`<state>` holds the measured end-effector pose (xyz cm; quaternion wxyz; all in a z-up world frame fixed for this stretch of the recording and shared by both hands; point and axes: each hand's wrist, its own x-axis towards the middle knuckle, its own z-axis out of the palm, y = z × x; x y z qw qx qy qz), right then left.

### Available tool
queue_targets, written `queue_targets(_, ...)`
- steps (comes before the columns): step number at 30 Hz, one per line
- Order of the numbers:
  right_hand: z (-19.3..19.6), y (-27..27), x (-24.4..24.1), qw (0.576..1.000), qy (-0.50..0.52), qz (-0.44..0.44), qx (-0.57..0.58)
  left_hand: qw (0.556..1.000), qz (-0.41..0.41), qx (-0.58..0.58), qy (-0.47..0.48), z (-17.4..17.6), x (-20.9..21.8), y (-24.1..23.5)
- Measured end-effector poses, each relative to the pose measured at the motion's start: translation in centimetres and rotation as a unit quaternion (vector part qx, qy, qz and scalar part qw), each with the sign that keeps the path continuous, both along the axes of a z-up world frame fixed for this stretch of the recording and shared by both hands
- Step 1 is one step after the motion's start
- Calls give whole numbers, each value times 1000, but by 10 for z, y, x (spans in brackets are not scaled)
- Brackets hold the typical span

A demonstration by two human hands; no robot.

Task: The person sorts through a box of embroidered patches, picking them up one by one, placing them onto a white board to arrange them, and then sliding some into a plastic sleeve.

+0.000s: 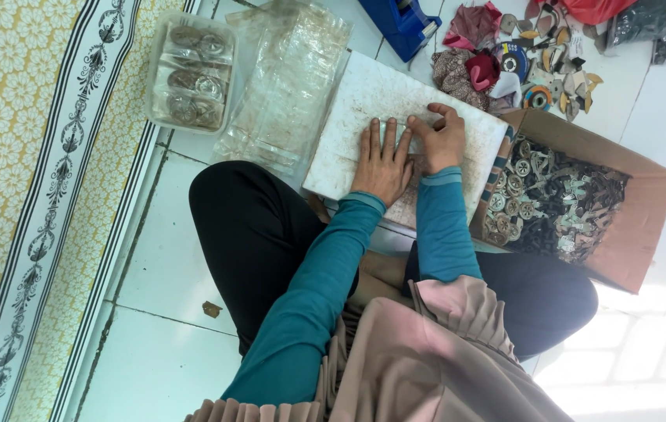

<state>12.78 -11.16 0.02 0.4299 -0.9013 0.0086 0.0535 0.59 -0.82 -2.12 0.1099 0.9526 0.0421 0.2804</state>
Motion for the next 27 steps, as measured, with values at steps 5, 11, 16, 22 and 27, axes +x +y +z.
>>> queue_targets(5, 9, 3, 1, 994, 15, 27, -108, 1000, 8, -2, -22, 0, 1, 0)
queue_targets(11, 7, -2, -12, 991, -71, 49, -104, 999, 17, -24, -38, 4, -1, 1)
queue_targets(16, 2, -12, -31, 992, -76, 59, -85, 999, 22, -18, -25, -4, -1, 3)
queue_targets(22, 10, -8, -41, 995, 0, 15, 99, 999, 14, -39, -13, -8, -1, 3)
queue_targets(27, 50, 20, -61, 970, 15, 24, 242, 989, 8, -148, -3, -21, -2, 17)
